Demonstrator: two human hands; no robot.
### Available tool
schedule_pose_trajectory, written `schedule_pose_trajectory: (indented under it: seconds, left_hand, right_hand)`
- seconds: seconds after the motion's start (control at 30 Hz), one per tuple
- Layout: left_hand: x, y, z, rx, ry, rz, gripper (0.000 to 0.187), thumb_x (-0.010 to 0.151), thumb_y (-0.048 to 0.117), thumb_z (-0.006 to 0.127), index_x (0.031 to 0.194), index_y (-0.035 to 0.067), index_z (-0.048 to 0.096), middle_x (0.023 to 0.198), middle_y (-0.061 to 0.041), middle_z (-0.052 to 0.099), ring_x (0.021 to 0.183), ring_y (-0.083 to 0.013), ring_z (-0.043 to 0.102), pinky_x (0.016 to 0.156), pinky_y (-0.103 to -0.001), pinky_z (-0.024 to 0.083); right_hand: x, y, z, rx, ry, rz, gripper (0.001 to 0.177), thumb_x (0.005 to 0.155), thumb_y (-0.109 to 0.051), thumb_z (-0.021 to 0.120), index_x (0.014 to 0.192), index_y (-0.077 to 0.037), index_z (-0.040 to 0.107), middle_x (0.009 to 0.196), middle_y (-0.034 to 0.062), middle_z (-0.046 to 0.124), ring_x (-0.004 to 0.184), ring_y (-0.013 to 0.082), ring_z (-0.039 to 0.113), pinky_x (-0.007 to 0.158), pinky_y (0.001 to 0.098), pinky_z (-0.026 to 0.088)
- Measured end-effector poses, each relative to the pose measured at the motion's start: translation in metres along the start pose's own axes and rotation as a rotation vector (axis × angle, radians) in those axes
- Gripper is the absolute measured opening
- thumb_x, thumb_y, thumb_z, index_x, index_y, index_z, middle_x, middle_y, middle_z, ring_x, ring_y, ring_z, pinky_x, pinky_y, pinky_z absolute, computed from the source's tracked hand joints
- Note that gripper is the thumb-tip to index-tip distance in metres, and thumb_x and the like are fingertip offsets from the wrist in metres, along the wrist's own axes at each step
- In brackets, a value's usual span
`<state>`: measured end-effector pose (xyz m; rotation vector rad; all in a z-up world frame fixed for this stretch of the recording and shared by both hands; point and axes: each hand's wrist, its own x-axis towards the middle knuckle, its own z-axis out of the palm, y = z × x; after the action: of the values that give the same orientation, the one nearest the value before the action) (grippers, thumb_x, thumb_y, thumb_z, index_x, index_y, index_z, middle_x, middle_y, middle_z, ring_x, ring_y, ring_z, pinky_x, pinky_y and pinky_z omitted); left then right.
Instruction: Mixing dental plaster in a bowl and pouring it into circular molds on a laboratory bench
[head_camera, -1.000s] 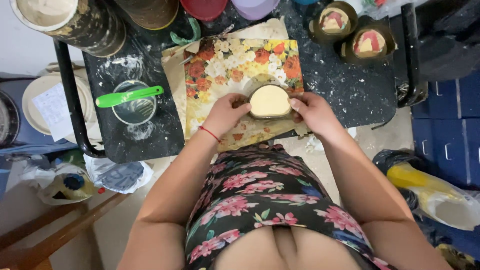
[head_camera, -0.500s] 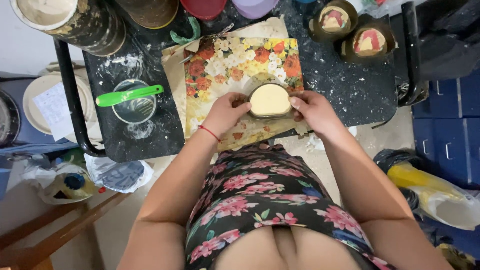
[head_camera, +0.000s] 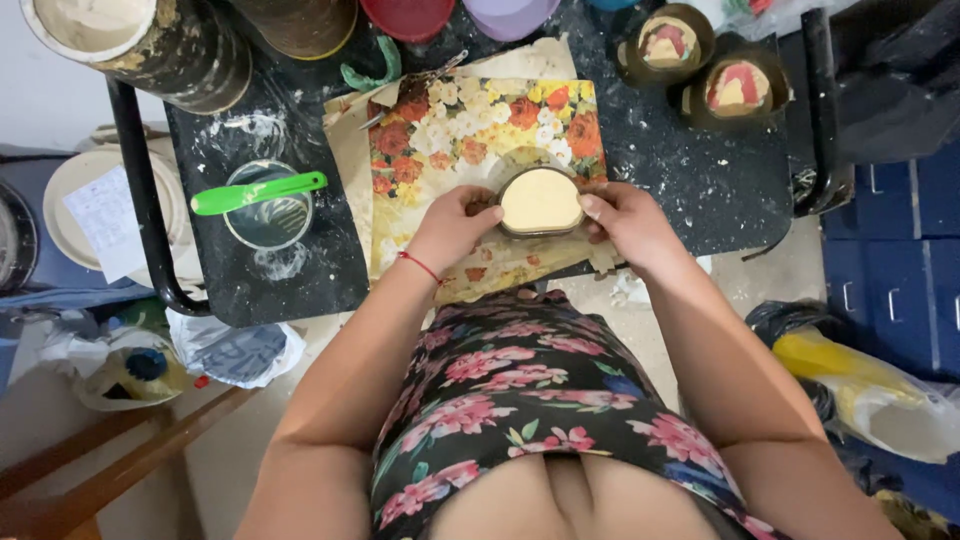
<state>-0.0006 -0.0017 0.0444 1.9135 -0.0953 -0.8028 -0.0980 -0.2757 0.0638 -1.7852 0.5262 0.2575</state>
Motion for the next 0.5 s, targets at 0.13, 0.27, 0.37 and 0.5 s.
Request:
schedule_pose_trajectory:
  seconds: [0.13, 0.27, 0.37, 0.5]
  left_hand:
    - [-0.002, -0.003, 0.003, -0.089, 0.011, -0.025, 0.055, 0.092, 0.034, 0.077, 0.130, -0.004, 0.066, 0.105, -0.020, 0.075, 0.071, -0.0192, 0.073, 0.056, -0.029, 0.065]
    - [-0.014, 0.008, 0.004, -0.034, -0.006, -0.018, 0.056, 0.090, 0.035, 0.078, 0.129, -0.002, 0.068, 0.110, -0.021, 0.076, 0.078, -0.0253, 0.076, 0.057, -0.035, 0.066]
    - [-0.018, 0.009, 0.004, -0.088, 0.016, -0.033, 0.053, 0.089, 0.032, 0.079, 0.128, -0.003, 0.067, 0.103, -0.017, 0.076, 0.068, -0.0188, 0.072, 0.053, -0.029, 0.063]
    - [-0.018, 0.012, 0.001, -0.026, -0.003, -0.002, 0.054, 0.087, 0.036, 0.081, 0.125, 0.000, 0.071, 0.109, -0.020, 0.077, 0.090, -0.0302, 0.077, 0.068, -0.041, 0.065]
  right_hand:
    - [-0.011, -0.009, -0.001, 0.091, 0.017, -0.013, 0.043, 0.102, -0.017, 0.069, 0.130, 0.015, 0.063, 0.087, 0.0184, 0.066, 0.073, 0.0203, 0.069, 0.060, 0.0342, 0.062]
    - [-0.017, -0.017, 0.000, 0.051, -0.001, -0.014, 0.042, 0.102, -0.019, 0.068, 0.128, 0.013, 0.065, 0.082, 0.0182, 0.067, 0.068, 0.0198, 0.068, 0.057, 0.0346, 0.062]
    - [-0.020, -0.022, -0.002, 0.085, 0.002, -0.025, 0.041, 0.101, -0.015, 0.068, 0.129, 0.014, 0.064, 0.085, 0.0182, 0.066, 0.071, 0.0192, 0.068, 0.059, 0.0341, 0.063]
    - [-0.013, -0.013, 0.001, 0.030, 0.009, -0.030, 0.041, 0.103, -0.019, 0.068, 0.127, 0.014, 0.065, 0.075, 0.0162, 0.065, 0.065, 0.0206, 0.067, 0.056, 0.0346, 0.060]
